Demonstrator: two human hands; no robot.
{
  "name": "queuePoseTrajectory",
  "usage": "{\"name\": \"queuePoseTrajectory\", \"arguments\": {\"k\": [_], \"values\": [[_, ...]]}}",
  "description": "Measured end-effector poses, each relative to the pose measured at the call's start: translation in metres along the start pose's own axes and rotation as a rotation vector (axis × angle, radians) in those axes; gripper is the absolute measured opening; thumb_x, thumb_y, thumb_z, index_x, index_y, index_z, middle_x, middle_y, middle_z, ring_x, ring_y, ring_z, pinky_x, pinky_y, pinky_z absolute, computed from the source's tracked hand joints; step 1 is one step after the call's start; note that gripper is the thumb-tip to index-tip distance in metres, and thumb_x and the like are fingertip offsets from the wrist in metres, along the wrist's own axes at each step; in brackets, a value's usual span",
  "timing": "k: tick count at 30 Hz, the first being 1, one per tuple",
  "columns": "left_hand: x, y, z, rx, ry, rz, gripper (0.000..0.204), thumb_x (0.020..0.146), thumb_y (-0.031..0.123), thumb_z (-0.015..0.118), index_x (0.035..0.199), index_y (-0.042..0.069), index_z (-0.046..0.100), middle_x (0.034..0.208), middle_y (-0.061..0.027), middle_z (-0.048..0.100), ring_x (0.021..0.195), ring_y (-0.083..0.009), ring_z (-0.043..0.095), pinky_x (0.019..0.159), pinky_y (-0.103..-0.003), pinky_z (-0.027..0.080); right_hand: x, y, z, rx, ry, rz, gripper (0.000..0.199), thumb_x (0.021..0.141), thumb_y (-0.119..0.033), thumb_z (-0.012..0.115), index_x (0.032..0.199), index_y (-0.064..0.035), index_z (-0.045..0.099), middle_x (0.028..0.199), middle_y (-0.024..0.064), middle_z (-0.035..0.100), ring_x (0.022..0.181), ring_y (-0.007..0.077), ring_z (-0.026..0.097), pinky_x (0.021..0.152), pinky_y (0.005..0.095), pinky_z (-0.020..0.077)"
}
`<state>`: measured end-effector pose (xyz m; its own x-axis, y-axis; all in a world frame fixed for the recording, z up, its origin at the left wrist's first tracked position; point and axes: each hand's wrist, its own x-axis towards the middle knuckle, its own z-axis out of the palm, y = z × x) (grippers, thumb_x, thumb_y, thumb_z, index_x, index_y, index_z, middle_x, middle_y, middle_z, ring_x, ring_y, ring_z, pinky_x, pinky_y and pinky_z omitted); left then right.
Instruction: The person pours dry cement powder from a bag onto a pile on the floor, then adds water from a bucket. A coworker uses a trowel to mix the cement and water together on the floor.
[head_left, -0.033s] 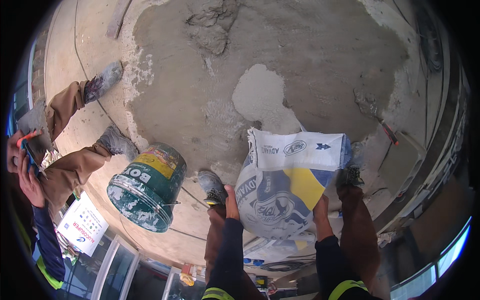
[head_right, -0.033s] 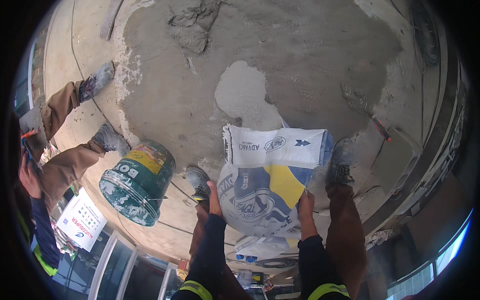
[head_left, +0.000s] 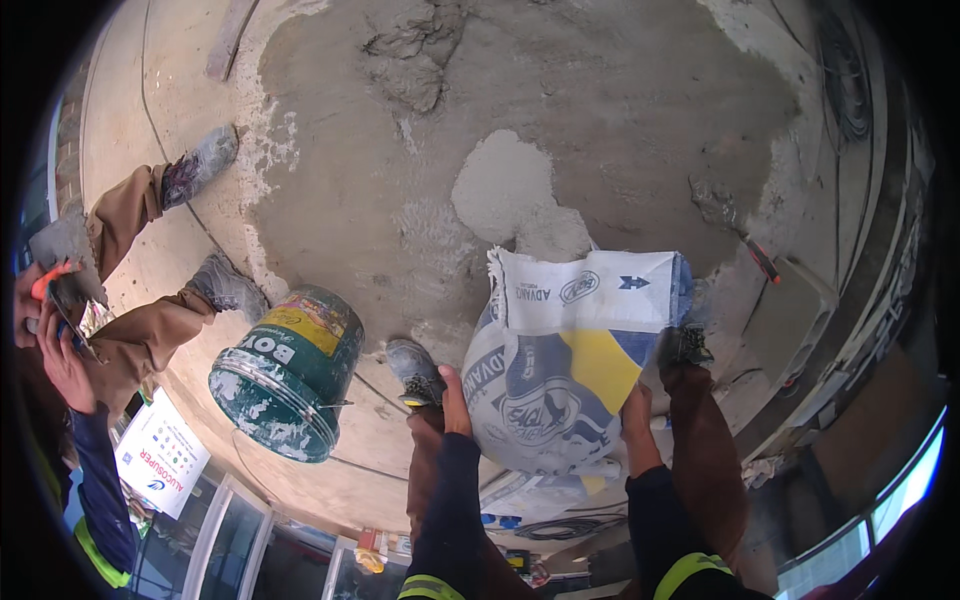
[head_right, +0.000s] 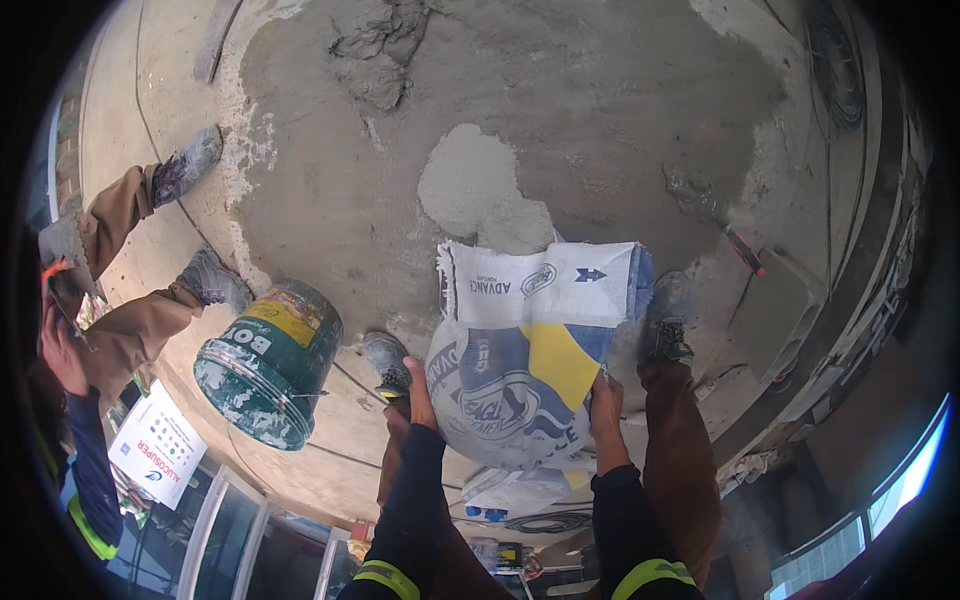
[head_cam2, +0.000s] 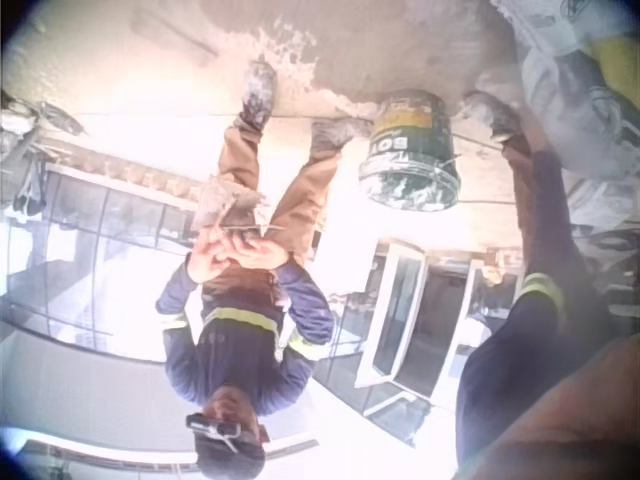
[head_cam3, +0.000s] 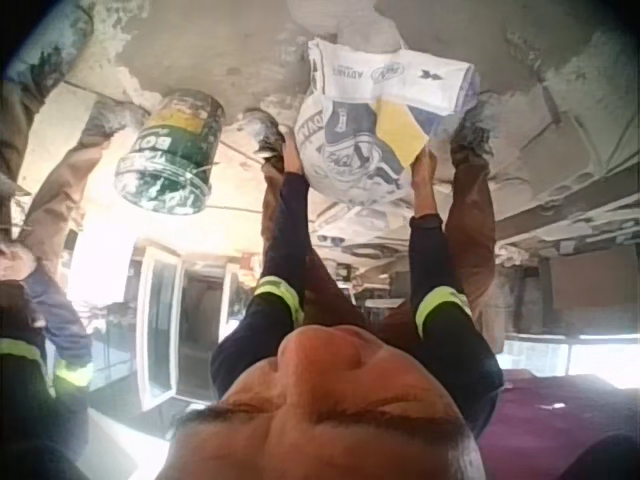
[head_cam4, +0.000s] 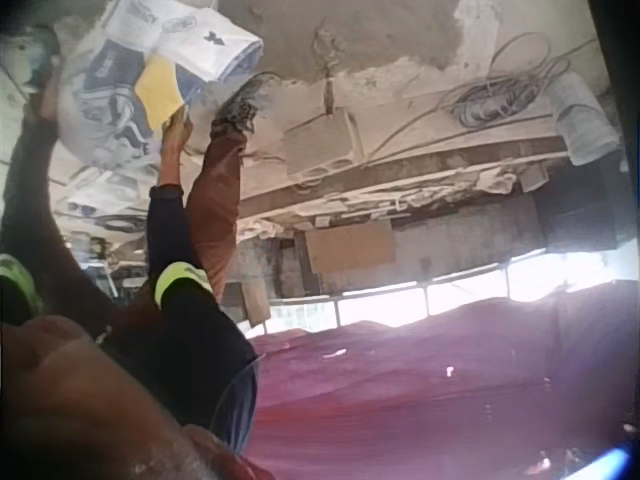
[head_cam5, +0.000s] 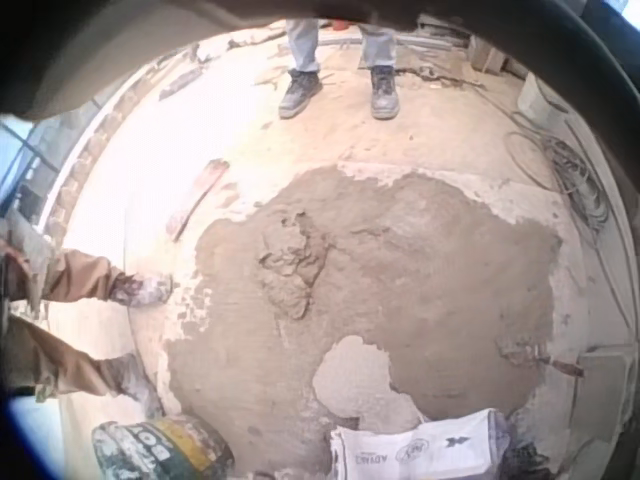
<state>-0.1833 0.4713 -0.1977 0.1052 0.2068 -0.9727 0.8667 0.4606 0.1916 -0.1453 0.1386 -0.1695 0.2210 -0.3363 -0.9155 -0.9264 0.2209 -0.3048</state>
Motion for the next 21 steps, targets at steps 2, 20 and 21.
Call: {"name": "queuePoseTrajectory", "arguments": {"k": [2, 20, 21], "values": [[-0.007, 0.019, 0.012, 0.011, 0.041, 0.031, 0.109, 0.087, 0.086, 0.029, 0.130, -0.010, 0.056, 0.125, -0.0219, 0.064, 0.118, -0.0302, 0.059, 0.102, -0.037, 0.043, -0.013, -0.029, 0.003, -0.072, 0.099, -0.014, 0.055, 0.090, -0.040, 0.066, 0.113, 0.0101, 0.065, 0.100, 0.0116, 0.067, 0.089, 0.0181, 0.060, 0.080, 0.0333, 0.0462], [0.016, 0.109, 0.084, 0.188, -0.219, 0.285, 0.089, 0.098, 0.069, 0.036, 0.135, -0.011, 0.051, 0.133, -0.0208, 0.058, 0.122, -0.0261, 0.054, 0.106, -0.035, 0.038, 0.084, -0.139, 0.024, -0.444, 0.001, -0.177, 0.084, 0.093, -0.062, 0.049, 0.119, 0.0178, 0.059, 0.121, 0.0308, 0.062, 0.112, 0.0355, 0.061, 0.096, 0.0400, 0.0437], [0.014, 0.113, 0.081, 0.199, -0.254, 0.269, 0.085, 0.099, 0.066, 0.039, 0.136, -0.010, 0.051, 0.134, -0.0193, 0.058, 0.122, -0.0247, 0.053, 0.106, -0.034, 0.038, 0.086, -0.140, 0.023, -0.399, -0.034, -0.166, 0.084, 0.094, -0.062, 0.049, 0.119, 0.0176, 0.059, 0.121, 0.0311, 0.062, 0.113, 0.0358, 0.060, 0.097, 0.0402, 0.0434]]}}
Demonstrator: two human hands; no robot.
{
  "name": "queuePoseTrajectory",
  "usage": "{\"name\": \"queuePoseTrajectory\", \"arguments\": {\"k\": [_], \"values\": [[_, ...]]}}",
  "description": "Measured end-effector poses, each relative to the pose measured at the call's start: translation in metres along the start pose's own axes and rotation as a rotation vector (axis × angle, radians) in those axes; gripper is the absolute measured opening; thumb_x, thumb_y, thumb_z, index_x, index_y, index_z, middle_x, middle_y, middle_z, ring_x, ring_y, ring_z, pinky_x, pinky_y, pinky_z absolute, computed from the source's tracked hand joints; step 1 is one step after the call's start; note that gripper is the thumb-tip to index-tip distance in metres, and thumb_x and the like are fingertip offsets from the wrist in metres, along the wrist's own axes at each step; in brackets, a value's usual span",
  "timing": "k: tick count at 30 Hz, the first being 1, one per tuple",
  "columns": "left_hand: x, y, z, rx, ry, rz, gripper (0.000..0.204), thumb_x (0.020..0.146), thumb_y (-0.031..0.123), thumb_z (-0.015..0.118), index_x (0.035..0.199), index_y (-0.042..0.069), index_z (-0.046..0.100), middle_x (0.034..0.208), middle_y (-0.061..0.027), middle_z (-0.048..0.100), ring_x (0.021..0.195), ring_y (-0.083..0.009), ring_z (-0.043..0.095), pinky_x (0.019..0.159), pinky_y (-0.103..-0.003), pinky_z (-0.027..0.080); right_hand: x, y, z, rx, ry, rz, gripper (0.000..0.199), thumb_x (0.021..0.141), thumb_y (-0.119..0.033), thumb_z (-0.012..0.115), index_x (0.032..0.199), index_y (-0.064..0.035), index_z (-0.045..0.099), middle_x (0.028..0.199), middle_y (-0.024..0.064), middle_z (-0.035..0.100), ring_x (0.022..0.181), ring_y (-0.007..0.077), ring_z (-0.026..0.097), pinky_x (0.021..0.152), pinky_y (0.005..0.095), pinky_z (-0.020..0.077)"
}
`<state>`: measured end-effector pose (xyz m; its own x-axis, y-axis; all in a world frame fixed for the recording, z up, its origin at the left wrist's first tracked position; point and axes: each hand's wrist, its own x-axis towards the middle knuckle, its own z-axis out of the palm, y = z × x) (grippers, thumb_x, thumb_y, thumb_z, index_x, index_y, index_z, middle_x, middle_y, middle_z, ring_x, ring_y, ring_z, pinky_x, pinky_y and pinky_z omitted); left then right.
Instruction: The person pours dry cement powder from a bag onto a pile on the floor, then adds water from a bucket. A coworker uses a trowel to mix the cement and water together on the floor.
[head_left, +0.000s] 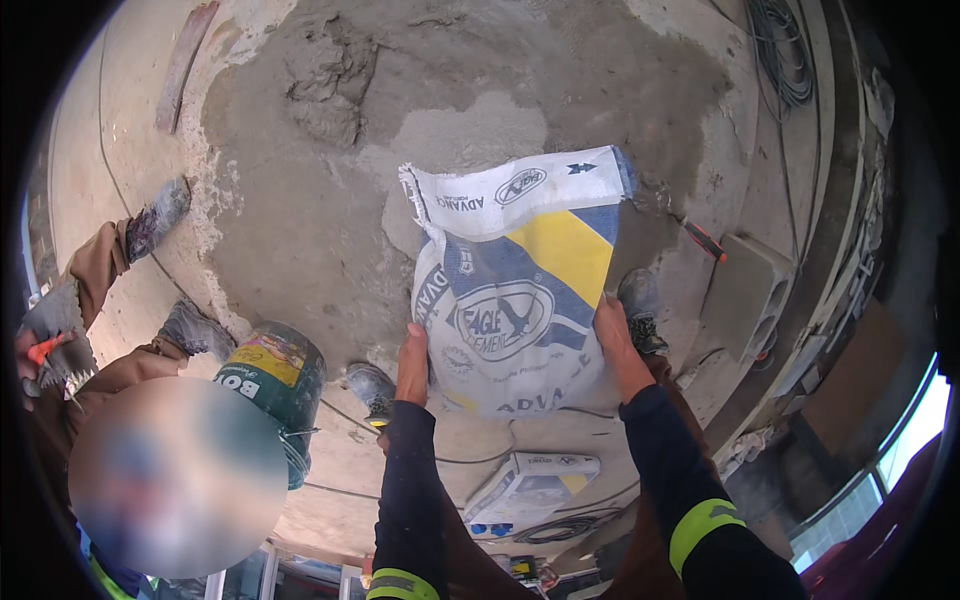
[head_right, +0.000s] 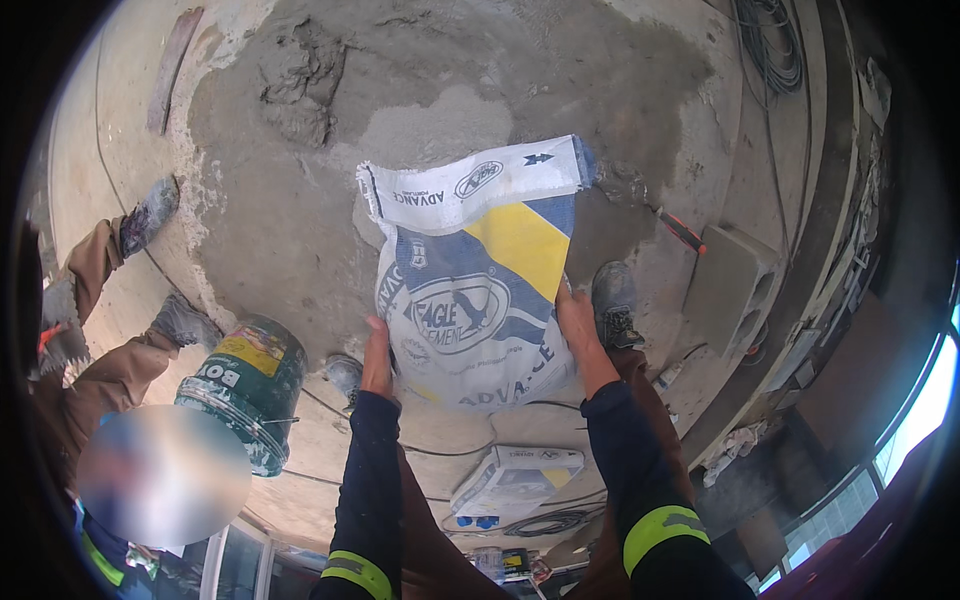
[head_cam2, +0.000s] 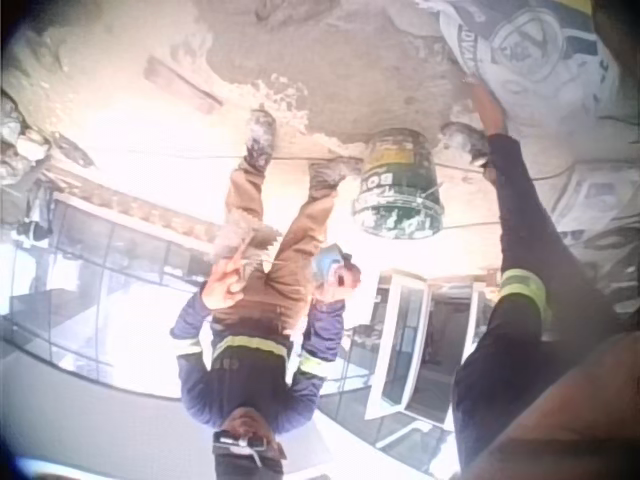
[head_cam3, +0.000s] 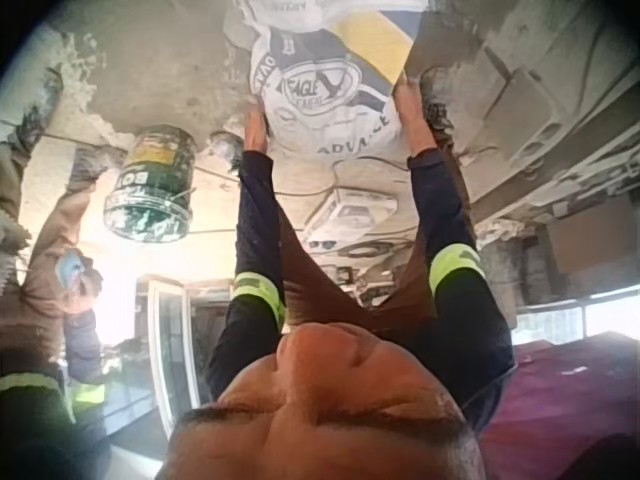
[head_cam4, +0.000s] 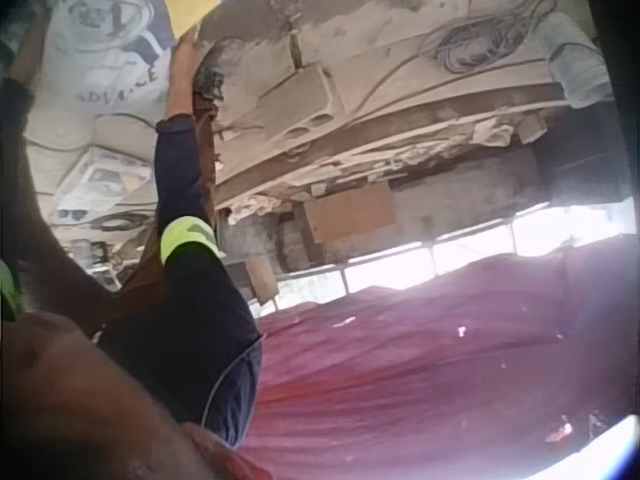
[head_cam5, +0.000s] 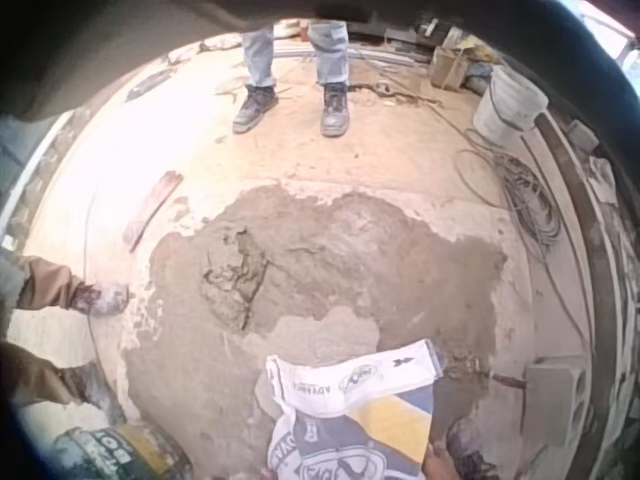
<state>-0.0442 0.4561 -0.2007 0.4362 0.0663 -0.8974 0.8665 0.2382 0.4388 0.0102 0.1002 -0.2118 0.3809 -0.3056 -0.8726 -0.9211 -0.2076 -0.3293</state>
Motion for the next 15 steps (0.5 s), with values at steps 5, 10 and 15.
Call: {"name": "queuePoseTrajectory", "arguments": {"k": [5, 10, 15], "values": [[-0.004, 0.017, -0.004, 0.110, -0.100, 0.081, 0.075, 0.096, 0.059, 0.056, 0.138, -0.003, 0.051, 0.134, -0.0137, 0.057, 0.125, -0.0219, 0.050, 0.107, -0.034, 0.036, 0.009, -0.011, -0.010, -0.092, -0.095, -0.025, 0.078, 0.094, -0.057, 0.052, 0.134, 0.0113, 0.050, 0.128, 0.0298, 0.059, 0.119, 0.0337, 0.057, 0.100, 0.0390, 0.0432], [0.015, 0.036, -0.002, 0.042, -0.161, 0.111, 0.082, 0.089, 0.058, 0.067, 0.141, -0.001, 0.046, 0.134, -0.0137, 0.057, 0.122, -0.0223, 0.053, 0.105, -0.034, 0.039, 0.025, -0.035, -0.019, -0.058, -0.283, -0.178, 0.080, 0.091, -0.043, 0.066, 0.148, 0.0036, 0.035, 0.137, 0.0257, 0.053, 0.122, 0.0291, 0.057, 0.100, 0.0368, 0.0458], [0.039, 0.062, 0.014, -0.047, -0.162, 0.010, 0.072, 0.085, 0.041, 0.078, 0.133, -0.005, 0.052, 0.120, -0.0135, 0.065, 0.105, -0.0208, 0.064, 0.092, -0.032, 0.049, 0.030, -0.047, -0.012, 0.025, -0.343, -0.065, 0.071, 0.091, -0.035, 0.067, 0.145, 0.0045, 0.041, 0.132, 0.0220, 0.058, 0.114, 0.0259, 0.061, 0.096, 0.0343, 0.0473]]}}
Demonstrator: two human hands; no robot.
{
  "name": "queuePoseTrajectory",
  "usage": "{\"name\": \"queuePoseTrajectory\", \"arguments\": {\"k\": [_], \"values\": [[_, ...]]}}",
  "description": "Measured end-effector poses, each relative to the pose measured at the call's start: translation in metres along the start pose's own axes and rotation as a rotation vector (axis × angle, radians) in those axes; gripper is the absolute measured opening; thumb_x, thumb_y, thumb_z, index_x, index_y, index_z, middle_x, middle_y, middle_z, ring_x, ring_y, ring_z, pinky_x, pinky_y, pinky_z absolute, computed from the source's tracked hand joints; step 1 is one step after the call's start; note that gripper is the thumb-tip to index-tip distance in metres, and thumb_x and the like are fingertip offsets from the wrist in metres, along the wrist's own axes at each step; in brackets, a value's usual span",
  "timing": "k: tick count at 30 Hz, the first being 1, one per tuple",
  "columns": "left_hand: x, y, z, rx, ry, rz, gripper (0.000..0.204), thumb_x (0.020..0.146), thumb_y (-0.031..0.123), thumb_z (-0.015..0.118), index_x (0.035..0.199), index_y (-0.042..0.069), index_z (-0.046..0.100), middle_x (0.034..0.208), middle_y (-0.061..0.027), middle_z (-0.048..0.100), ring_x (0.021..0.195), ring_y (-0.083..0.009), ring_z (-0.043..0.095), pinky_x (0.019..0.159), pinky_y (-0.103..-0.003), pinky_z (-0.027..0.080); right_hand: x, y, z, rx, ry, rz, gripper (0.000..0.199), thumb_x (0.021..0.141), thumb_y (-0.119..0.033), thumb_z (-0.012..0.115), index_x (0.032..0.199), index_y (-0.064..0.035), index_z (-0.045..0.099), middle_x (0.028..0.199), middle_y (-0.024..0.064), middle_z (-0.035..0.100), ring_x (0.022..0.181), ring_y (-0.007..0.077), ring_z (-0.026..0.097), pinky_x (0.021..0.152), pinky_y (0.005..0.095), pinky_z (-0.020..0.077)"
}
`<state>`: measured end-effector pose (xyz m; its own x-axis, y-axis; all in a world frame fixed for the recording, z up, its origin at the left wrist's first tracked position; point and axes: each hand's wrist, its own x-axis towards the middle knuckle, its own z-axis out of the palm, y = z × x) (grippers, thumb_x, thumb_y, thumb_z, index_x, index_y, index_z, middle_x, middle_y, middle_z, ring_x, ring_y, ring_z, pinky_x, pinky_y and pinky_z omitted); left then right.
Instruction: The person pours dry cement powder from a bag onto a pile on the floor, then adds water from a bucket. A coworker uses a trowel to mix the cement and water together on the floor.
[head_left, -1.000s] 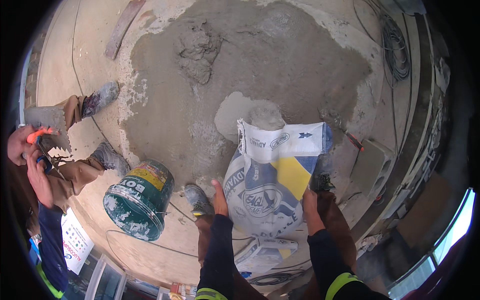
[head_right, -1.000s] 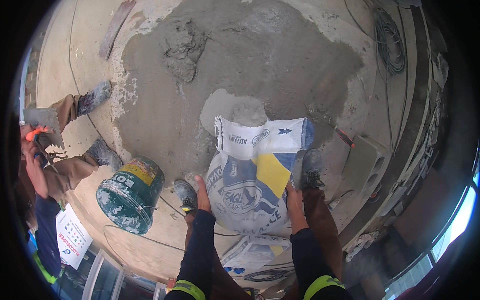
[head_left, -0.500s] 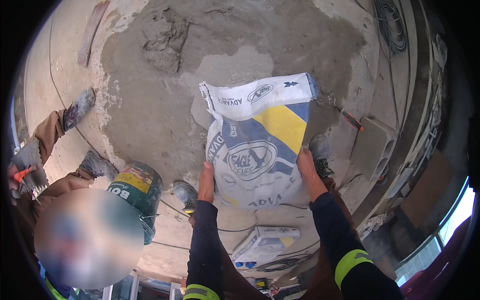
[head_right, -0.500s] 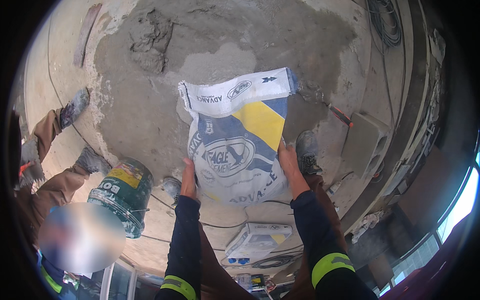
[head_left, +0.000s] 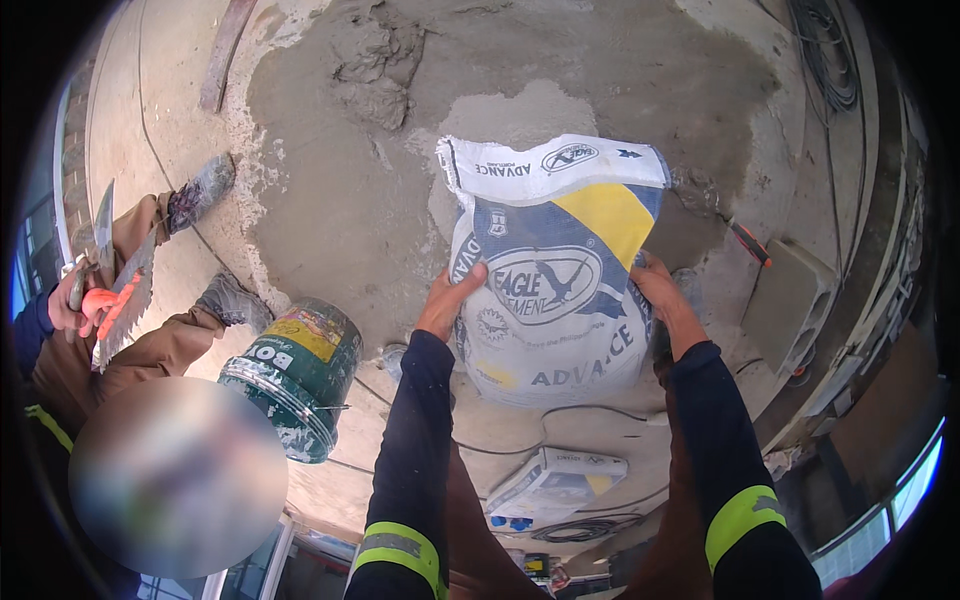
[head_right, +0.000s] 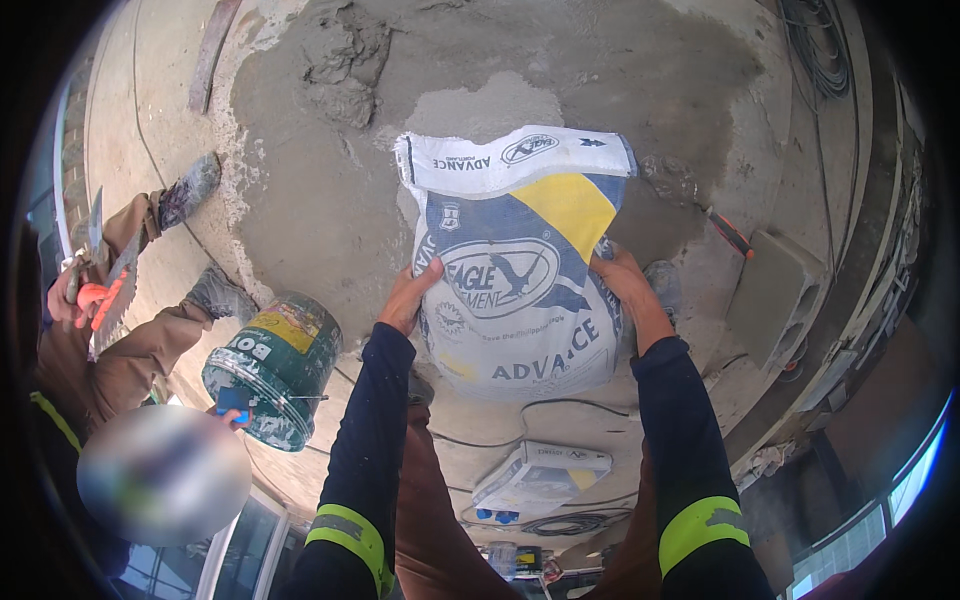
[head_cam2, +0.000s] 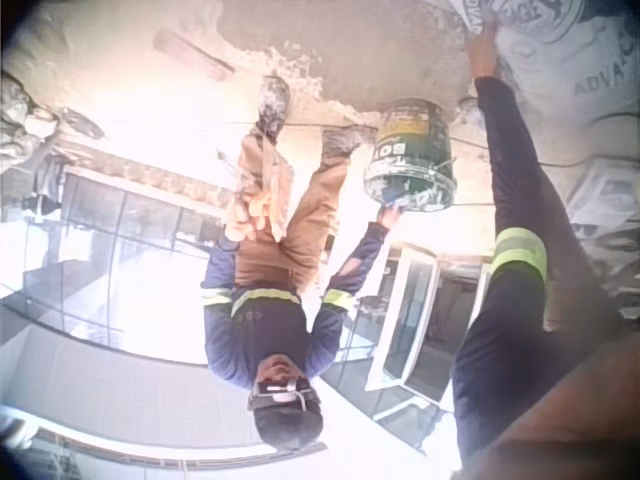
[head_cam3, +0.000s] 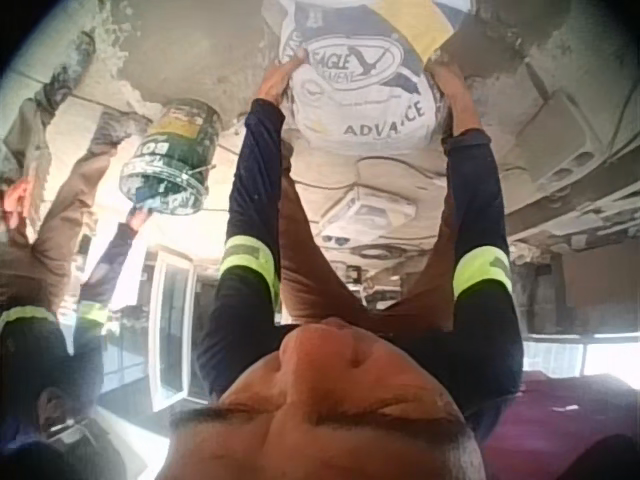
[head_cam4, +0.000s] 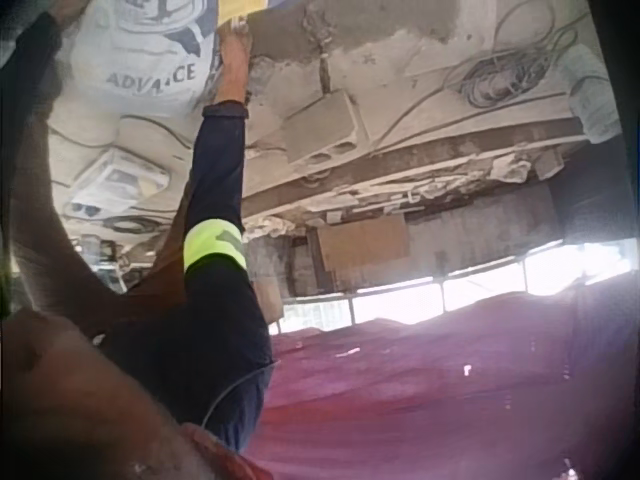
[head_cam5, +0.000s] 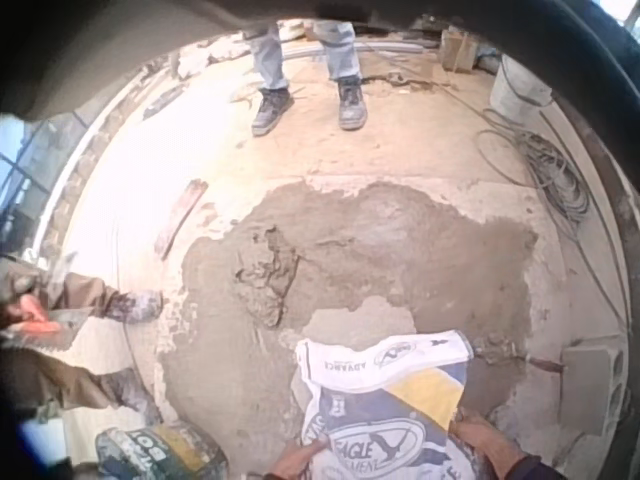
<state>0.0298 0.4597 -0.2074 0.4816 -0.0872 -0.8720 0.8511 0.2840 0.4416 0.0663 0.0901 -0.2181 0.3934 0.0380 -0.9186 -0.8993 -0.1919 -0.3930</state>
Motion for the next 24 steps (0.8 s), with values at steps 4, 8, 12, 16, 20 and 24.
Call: {"name": "queuePoseTrajectory", "arguments": {"k": [4, 8, 12, 16, 20, 24], "values": [[-0.010, 0.006, 0.017, 0.021, 0.136, 0.033, 0.048, 0.084, 0.028, 0.080, 0.116, -0.005, 0.066, 0.100, -0.0099, 0.072, 0.087, -0.0167, 0.068, 0.079, -0.029, 0.053, -0.010, 0.006, 0.008, -0.075, 0.164, -0.162, 0.052, 0.094, -0.029, 0.063, 0.131, 0.0071, 0.056, 0.118, 0.0157, 0.068, 0.099, 0.0230, 0.066, 0.089, 0.0314, 0.0483], [-0.027, 0.009, 0.027, 0.044, 0.198, 0.041, 0.043, 0.090, 0.029, 0.074, 0.113, -0.005, 0.066, 0.099, -0.0109, 0.072, 0.082, -0.0176, 0.069, 0.074, -0.030, 0.054, -0.022, 0.016, 0.005, 0.091, 0.137, -0.109, 0.044, 0.099, -0.029, 0.054, 0.125, 0.0073, 0.060, 0.116, 0.0119, 0.067, 0.102, 0.0182, 0.061, 0.092, 0.0310, 0.0450], [-0.051, 0.012, 0.033, -0.153, 0.253, 0.011, 0.051, 0.088, 0.039, 0.075, 0.109, -0.007, 0.069, 0.097, -0.0106, 0.072, 0.083, -0.0155, 0.068, 0.074, -0.030, 0.053, -0.035, 0.019, -0.005, 0.236, 0.069, -0.027, 0.049, 0.102, -0.036, 0.046, 0.128, 0.0037, 0.058, 0.124, 0.0094, 0.062, 0.112, 0.0181, 0.057, 0.097, 0.0318, 0.0417], [-0.068, 0.017, 0.038, -0.212, 0.338, 0.002, 0.053, 0.090, 0.042, 0.073, 0.112, -0.006, 0.069, 0.101, -0.0095, 0.071, 0.090, -0.0153, 0.066, 0.080, -0.030, 0.052, -0.044, 0.011, -0.011, 0.429, -0.036, 0.028, 0.049, 0.101, -0.038, 0.048, 0.132, -0.0017, 0.057, 0.128, 0.0074, 0.062, 0.116, 0.0198, 0.058, 0.101, 0.0345, 0.0422], [-0.072, 0.016, 0.038, -0.270, 0.337, -0.029, 0.054, 0.092, 0.043, 0.071, 0.116, -0.005, 0.068, 0.104, -0.0083, 0.070, 0.093, -0.0145, 0.064, 0.083, -0.030, 0.050, -0.044, 0.005, -0.012, 0.378, 0.034, 0.062, 0.045, 0.103, -0.035, 0.045, 0.131, -0.0020, 0.058, 0.129, 0.0071, 0.061, 0.117, 0.0193, 0.057, 0.101, 0.0344, 0.0425], [-0.067, 0.009, 0.033, -0.239, 0.351, -0.037, 0.053, 0.093, 0.044, 0.069, 0.115, -0.003, 0.068, 0.101, -0.0065, 0.070, 0.089, -0.0135, 0.063, 0.080, -0.030, 0.050, -0.041, 0.007, -0.012, 0.340, -0.032, 0.028, 0.051, 0.104, -0.039, 0.046, 0.137, -0.0015, 0.054, 0.136, 0.0062, 0.058, 0.122, 0.0189, 0.054, 0.106, 0.0338, 0.0396]]}}
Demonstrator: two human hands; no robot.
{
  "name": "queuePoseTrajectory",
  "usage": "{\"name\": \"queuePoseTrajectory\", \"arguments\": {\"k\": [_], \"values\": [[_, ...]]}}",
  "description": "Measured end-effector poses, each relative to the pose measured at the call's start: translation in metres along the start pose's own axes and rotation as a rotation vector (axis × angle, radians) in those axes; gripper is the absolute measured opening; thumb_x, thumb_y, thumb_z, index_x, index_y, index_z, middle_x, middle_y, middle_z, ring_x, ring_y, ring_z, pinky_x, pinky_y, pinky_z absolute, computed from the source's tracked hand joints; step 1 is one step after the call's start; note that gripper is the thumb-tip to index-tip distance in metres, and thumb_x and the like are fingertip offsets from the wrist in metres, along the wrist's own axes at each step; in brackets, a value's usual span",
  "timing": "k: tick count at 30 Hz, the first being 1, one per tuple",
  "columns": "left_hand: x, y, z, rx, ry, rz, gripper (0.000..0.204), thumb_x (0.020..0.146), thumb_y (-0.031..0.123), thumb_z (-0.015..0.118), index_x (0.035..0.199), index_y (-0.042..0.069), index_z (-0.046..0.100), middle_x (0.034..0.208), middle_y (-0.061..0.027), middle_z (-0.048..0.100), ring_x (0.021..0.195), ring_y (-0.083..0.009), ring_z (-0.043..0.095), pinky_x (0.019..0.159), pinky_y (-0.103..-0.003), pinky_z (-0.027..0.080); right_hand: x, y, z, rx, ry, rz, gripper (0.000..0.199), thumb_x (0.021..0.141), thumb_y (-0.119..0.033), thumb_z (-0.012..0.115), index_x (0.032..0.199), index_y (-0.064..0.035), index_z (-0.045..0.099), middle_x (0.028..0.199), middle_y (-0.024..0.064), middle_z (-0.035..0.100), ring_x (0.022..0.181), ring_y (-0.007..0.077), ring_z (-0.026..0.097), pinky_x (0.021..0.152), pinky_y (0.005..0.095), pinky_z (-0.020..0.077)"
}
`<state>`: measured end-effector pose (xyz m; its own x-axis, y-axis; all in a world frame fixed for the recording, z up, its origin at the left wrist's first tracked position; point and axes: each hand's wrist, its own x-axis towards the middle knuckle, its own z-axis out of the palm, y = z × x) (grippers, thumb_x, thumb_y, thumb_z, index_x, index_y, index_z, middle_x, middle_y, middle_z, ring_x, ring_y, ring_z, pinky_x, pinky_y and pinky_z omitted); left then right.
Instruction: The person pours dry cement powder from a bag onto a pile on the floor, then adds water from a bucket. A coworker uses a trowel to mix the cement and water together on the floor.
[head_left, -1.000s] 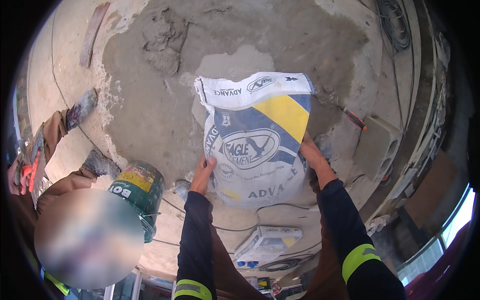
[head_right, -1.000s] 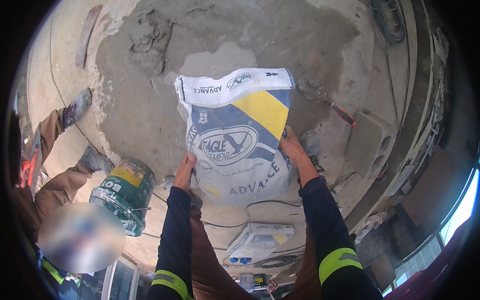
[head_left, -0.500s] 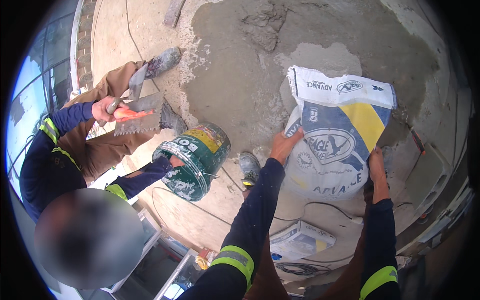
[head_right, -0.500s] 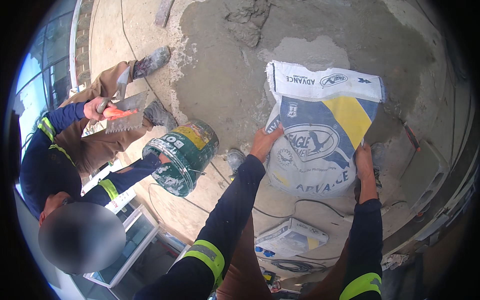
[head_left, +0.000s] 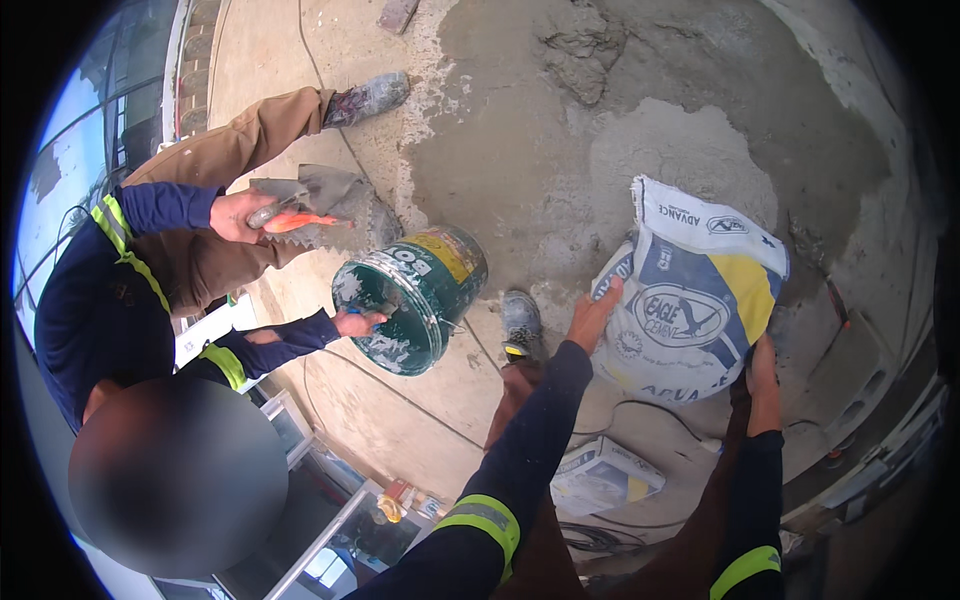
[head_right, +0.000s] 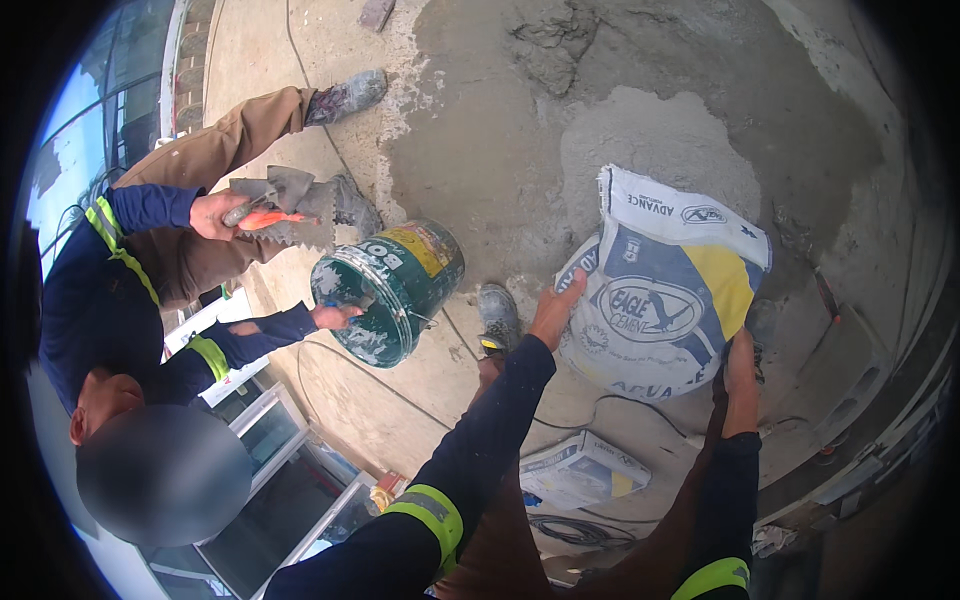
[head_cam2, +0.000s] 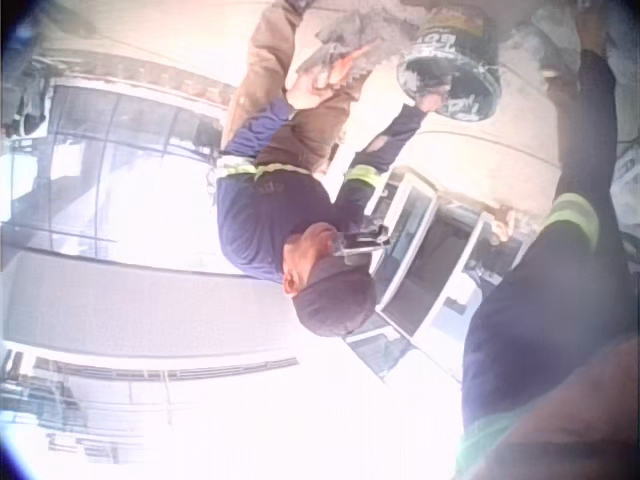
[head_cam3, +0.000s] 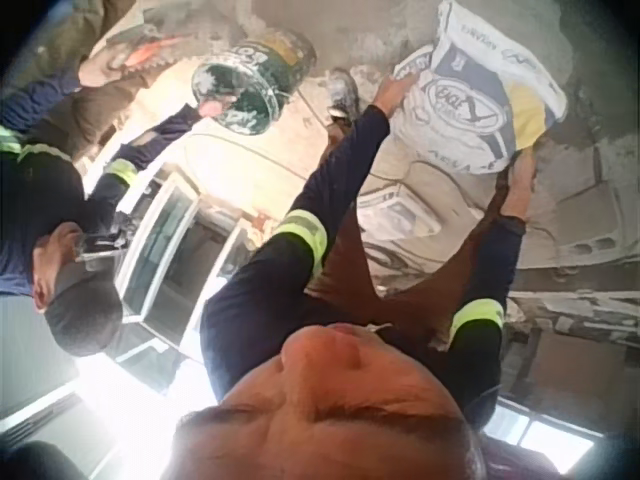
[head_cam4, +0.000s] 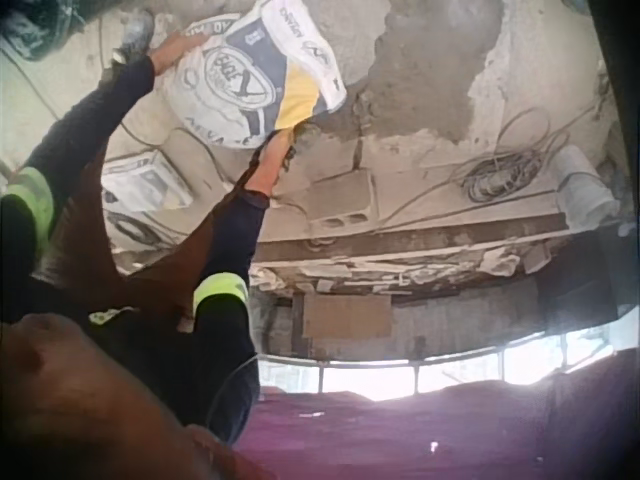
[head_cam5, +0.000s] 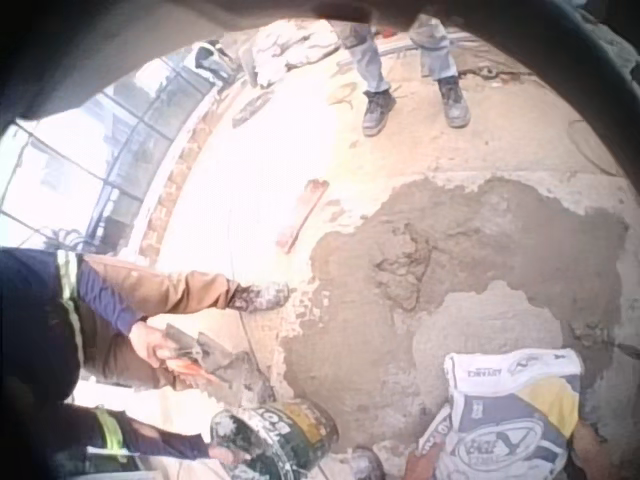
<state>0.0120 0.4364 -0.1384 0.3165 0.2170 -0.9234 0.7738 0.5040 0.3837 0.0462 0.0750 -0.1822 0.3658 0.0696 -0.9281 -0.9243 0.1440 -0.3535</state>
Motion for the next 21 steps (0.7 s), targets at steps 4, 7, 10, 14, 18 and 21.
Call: {"name": "queuePoseTrajectory", "arguments": {"k": [4, 7, 10, 14, 18, 21], "values": [[0.014, -0.006, -0.008, 0.042, -0.058, -0.009, 0.060, 0.094, 0.043, 0.068, 0.128, -0.005, 0.059, 0.118, -0.0116, 0.067, 0.102, -0.0187, 0.065, 0.089, -0.032, 0.050, 0.005, -0.004, 0.008, -0.026, 0.026, 0.006, 0.052, 0.103, -0.040, 0.047, 0.138, -0.0013, 0.053, 0.137, 0.0072, 0.057, 0.123, 0.0195, 0.054, 0.106, 0.0345, 0.0397], [0.018, -0.005, -0.008, 0.073, -0.081, 0.021, 0.060, 0.094, 0.044, 0.068, 0.129, -0.005, 0.059, 0.118, -0.0115, 0.067, 0.103, -0.0196, 0.065, 0.091, -0.032, 0.050, 0.000, -0.019, 0.021, 0.065, 0.032, 0.028, 0.056, 0.102, -0.045, 0.043, 0.138, -0.0028, 0.054, 0.137, 0.0101, 0.057, 0.124, 0.0214, 0.052, 0.107, 0.0349, 0.0380], [0.018, 0.007, -0.004, 0.094, -0.098, 0.009, 0.062, 0.093, 0.045, 0.068, 0.129, -0.005, 0.059, 0.118, -0.0132, 0.068, 0.104, -0.0214, 0.066, 0.092, -0.033, 0.050, -0.004, -0.046, 0.027, 0.344, -0.090, 0.067, 0.067, 0.100, -0.055, 0.047, 0.144, -0.0046, 0.048, 0.143, 0.0120, 0.052, 0.128, 0.0235, 0.050, 0.110, 0.0365, 0.0366], [0.023, 0.034, 0.008, 0.132, -0.163, -0.142, 0.069, 0.088, 0.047, 0.073, 0.123, -0.011, 0.060, 0.113, -0.0167, 0.069, 0.099, -0.0229, 0.067, 0.088, -0.034, 0.051, 0.011, -0.061, 0.028, -0.092, -0.027, 0.115, 0.083, 0.091, -0.063, 0.060, 0.143, 0.0009, 0.047, 0.145, 0.0173, 0.050, 0.130, 0.0249, 0.049, 0.108, 0.0383, 0.0386], [0.034, 0.046, 0.007, 0.326, -0.074, -0.195, 0.078, 0.079, 0.049, 0.082, 0.120, -0.015, 0.061, 0.111, -0.0202, 0.069, 0.098, -0.0266, 0.069, 0.085, -0.035, 0.054, 0.050, -0.057, 0.025, -0.306, 0.114, 0.243, 0.072, 0.094, -0.054, 0.059, 0.135, 0.0064, 0.054, 0.132, 0.0184, 0.060, 0.120, 0.0245, 0.057, 0.102, 0.0365, 0.0419], [0.050, 0.032, 0.006, 0.356, -0.057, -0.138, 0.079, 0.077, 0.046, 0.084, 0.120, -0.016, 0.060, 0.111, -0.0227, 0.069, 0.100, -0.0289, 0.069, 0.085, -0.036, 0.055, 0.059, -0.049, 0.029, -0.446, 0.230, 0.094, 0.059, 0.098, -0.042, 0.057, 0.130, 0.0073, 0.057, 0.121, 0.0156, 0.065, 0.109, 0.0235, 0.061, 0.095, 0.0345, 0.0439]]}}
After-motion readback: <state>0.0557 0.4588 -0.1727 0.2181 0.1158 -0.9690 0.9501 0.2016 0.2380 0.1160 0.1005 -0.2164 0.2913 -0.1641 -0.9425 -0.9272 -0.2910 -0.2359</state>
